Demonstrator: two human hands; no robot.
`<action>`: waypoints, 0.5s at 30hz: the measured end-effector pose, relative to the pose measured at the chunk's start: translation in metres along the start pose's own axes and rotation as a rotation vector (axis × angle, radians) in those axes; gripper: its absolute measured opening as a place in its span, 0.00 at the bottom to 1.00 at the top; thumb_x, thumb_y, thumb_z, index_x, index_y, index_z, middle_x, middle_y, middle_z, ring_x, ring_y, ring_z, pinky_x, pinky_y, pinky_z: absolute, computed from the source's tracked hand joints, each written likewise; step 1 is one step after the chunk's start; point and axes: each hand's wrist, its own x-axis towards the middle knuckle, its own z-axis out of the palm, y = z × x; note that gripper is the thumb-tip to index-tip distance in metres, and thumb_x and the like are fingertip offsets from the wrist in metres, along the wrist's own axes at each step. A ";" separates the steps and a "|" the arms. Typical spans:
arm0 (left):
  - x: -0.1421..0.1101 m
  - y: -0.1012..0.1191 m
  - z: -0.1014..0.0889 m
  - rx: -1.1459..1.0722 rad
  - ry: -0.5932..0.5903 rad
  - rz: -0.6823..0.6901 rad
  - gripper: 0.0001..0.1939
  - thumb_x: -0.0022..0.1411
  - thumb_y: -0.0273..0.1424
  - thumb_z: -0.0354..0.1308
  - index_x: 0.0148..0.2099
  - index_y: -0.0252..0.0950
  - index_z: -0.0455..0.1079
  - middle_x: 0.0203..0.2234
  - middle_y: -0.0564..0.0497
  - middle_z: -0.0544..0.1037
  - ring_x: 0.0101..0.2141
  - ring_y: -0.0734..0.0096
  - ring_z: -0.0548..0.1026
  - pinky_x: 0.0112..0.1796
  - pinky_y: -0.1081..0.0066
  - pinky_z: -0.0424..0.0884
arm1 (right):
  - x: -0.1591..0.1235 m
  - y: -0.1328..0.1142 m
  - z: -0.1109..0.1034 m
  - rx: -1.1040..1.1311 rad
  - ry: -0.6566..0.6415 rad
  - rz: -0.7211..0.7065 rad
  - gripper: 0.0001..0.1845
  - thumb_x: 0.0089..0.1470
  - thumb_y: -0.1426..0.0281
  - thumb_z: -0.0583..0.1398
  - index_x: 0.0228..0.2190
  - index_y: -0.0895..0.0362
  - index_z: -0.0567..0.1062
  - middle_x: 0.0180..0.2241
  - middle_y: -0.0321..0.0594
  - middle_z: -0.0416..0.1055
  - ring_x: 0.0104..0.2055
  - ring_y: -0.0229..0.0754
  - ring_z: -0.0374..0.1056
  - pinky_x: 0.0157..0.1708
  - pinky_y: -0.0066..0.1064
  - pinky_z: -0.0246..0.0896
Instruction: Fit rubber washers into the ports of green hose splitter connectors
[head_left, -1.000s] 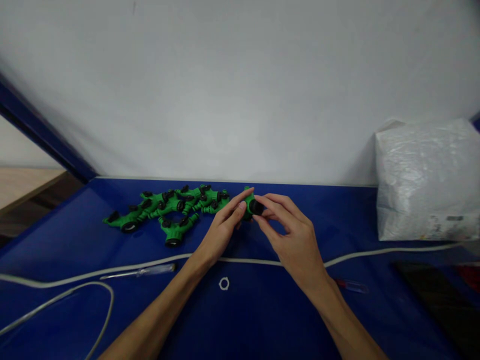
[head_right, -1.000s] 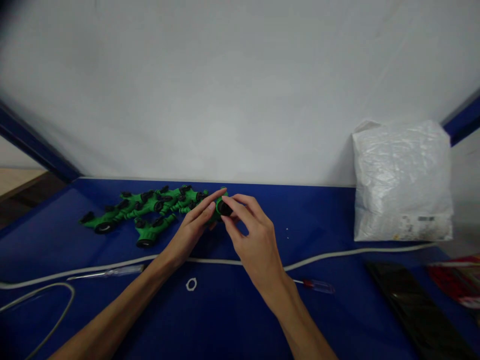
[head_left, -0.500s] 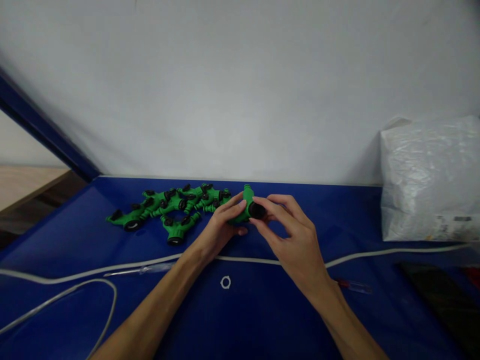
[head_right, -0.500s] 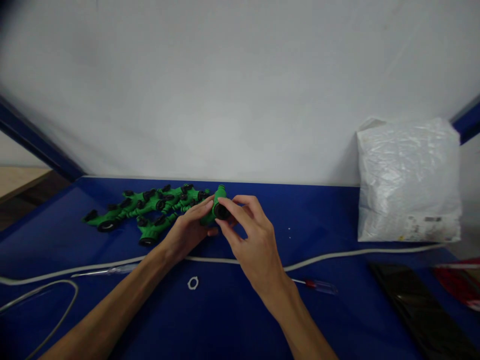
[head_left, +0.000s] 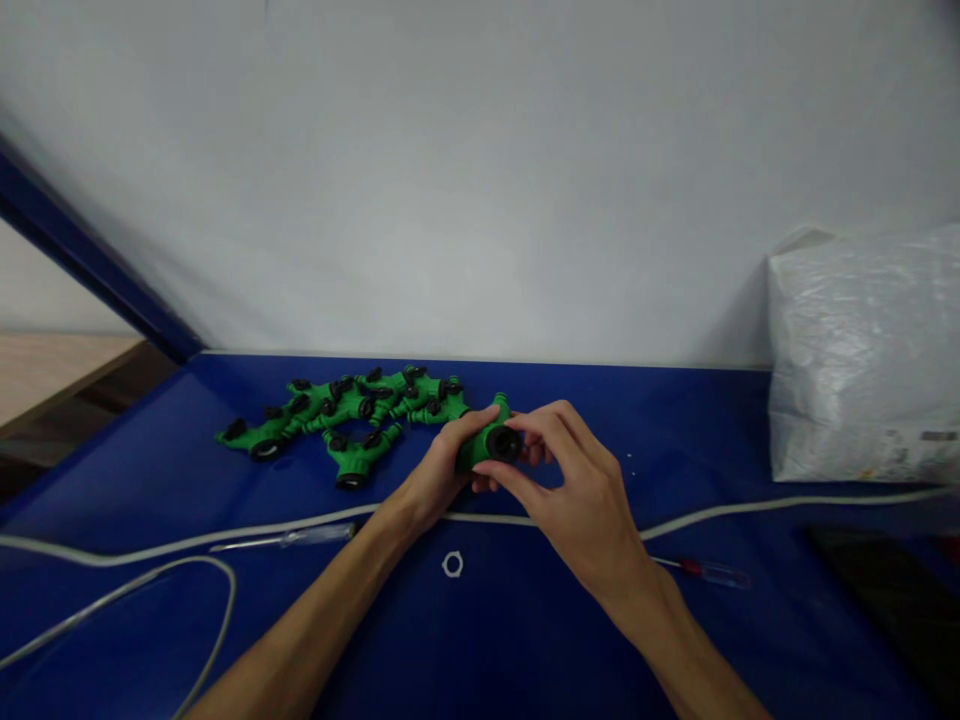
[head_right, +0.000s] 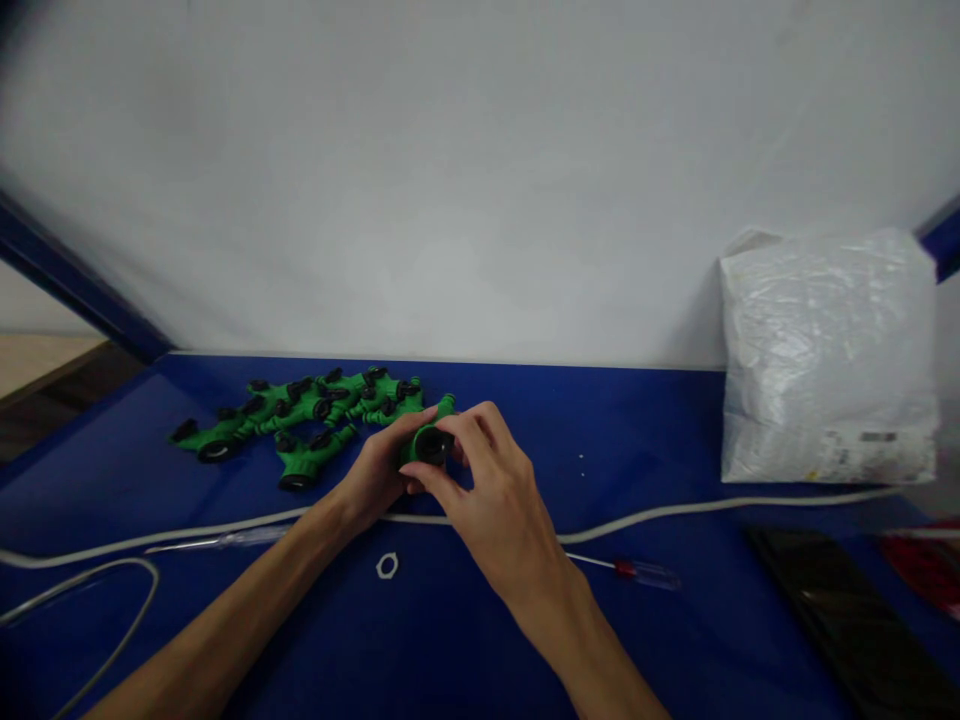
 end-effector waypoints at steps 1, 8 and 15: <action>0.000 0.000 0.000 0.013 0.007 -0.003 0.19 0.64 0.44 0.57 0.32 0.33 0.74 0.22 0.52 0.71 0.20 0.78 0.66 0.18 0.78 0.56 | 0.000 0.000 0.000 -0.005 0.004 0.009 0.17 0.53 0.70 0.71 0.40 0.54 0.70 0.34 0.35 0.65 0.33 0.38 0.67 0.35 0.31 0.71; -0.003 0.004 0.008 -0.012 0.057 -0.007 0.18 0.59 0.43 0.59 0.29 0.32 0.73 0.22 0.50 0.73 0.22 0.75 0.67 0.21 0.76 0.59 | -0.002 -0.004 0.000 0.004 -0.038 0.045 0.21 0.54 0.65 0.70 0.46 0.52 0.70 0.37 0.36 0.66 0.36 0.41 0.67 0.37 0.35 0.73; -0.002 0.006 0.007 -0.136 0.044 -0.060 0.19 0.58 0.45 0.58 0.28 0.33 0.70 0.19 0.51 0.71 0.19 0.78 0.64 0.16 0.78 0.52 | -0.004 -0.008 -0.005 0.078 -0.110 -0.027 0.23 0.62 0.72 0.61 0.58 0.48 0.69 0.47 0.43 0.64 0.43 0.42 0.69 0.45 0.40 0.73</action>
